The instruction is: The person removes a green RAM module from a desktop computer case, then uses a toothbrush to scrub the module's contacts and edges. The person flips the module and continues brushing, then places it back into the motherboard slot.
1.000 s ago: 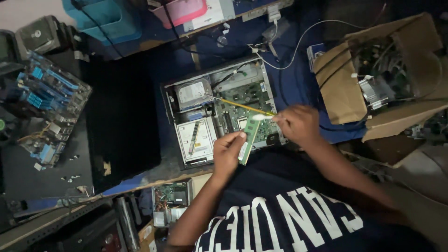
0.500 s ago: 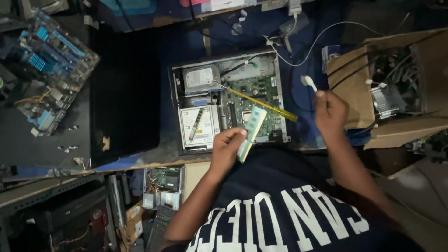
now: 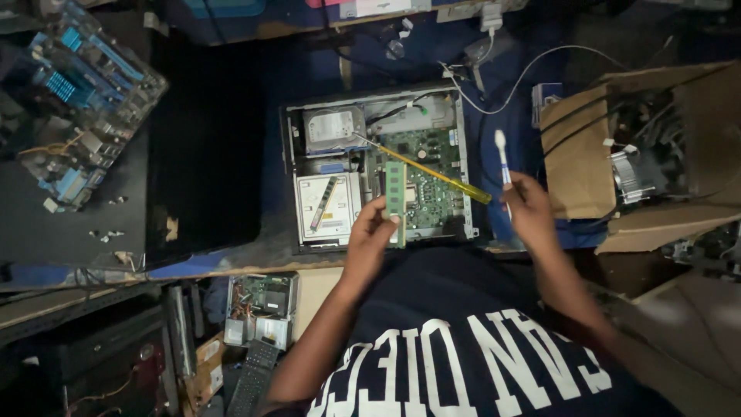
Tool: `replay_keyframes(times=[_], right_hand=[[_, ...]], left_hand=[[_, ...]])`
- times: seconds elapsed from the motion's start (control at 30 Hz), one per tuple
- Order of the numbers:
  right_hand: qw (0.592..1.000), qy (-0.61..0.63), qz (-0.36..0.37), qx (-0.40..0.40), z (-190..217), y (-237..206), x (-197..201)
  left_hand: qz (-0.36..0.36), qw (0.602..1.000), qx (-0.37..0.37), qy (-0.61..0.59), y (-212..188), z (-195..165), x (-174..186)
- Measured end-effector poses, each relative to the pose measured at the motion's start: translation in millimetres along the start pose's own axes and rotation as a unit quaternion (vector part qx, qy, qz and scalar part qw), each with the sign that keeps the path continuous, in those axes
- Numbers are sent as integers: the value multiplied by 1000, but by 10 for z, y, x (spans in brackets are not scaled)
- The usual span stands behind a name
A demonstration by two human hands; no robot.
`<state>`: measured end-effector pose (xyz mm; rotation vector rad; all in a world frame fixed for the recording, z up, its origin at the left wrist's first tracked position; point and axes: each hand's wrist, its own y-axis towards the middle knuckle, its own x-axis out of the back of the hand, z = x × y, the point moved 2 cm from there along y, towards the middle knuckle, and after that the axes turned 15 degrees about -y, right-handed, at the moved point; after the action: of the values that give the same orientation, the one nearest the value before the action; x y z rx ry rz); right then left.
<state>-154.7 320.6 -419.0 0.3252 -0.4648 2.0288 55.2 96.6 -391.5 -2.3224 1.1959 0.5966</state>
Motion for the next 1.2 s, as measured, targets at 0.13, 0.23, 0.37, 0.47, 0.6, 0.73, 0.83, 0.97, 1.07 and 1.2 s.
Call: replay_keyframes(times=[0.13, 0.23, 0.37, 0.47, 0.6, 0.73, 0.83, 0.97, 1.07, 1.2], right_hand=[[989, 138, 46, -32, 64, -129, -54], [984, 138, 106, -43, 140, -241, -42], [975, 31, 196, 102, 378, -427, 48], [952, -55, 216, 208, 653, -563, 135], [901, -180, 198, 341, 1054, -646, 104], [860, -271, 195, 386, 1280, -667, 28], [852, -310, 109, 407, 1322, -676, 39], [831, -316, 111, 443, 1266, -701, 38], [823, -284, 155, 467, 1212, -720, 3], [843, -344, 24, 413, 1155, -692, 33]], left_hand=[[1, 998, -26, 62, -77, -32, -76], [90, 967, -158, 178, -152, -288, -167], [165, 917, -282, 227, -230, -594, -357], [201, 871, -340, 291, -280, -718, -469], [233, 853, -348, 310, -321, -790, -490], [240, 807, -409, 352, -341, -827, -479], [246, 769, -445, 387, -380, -851, -469], [272, 744, -454, 408, -413, -889, -463], [283, 717, -476, 425, -441, -913, -472], [270, 684, -525, 429, -455, -908, -482]])
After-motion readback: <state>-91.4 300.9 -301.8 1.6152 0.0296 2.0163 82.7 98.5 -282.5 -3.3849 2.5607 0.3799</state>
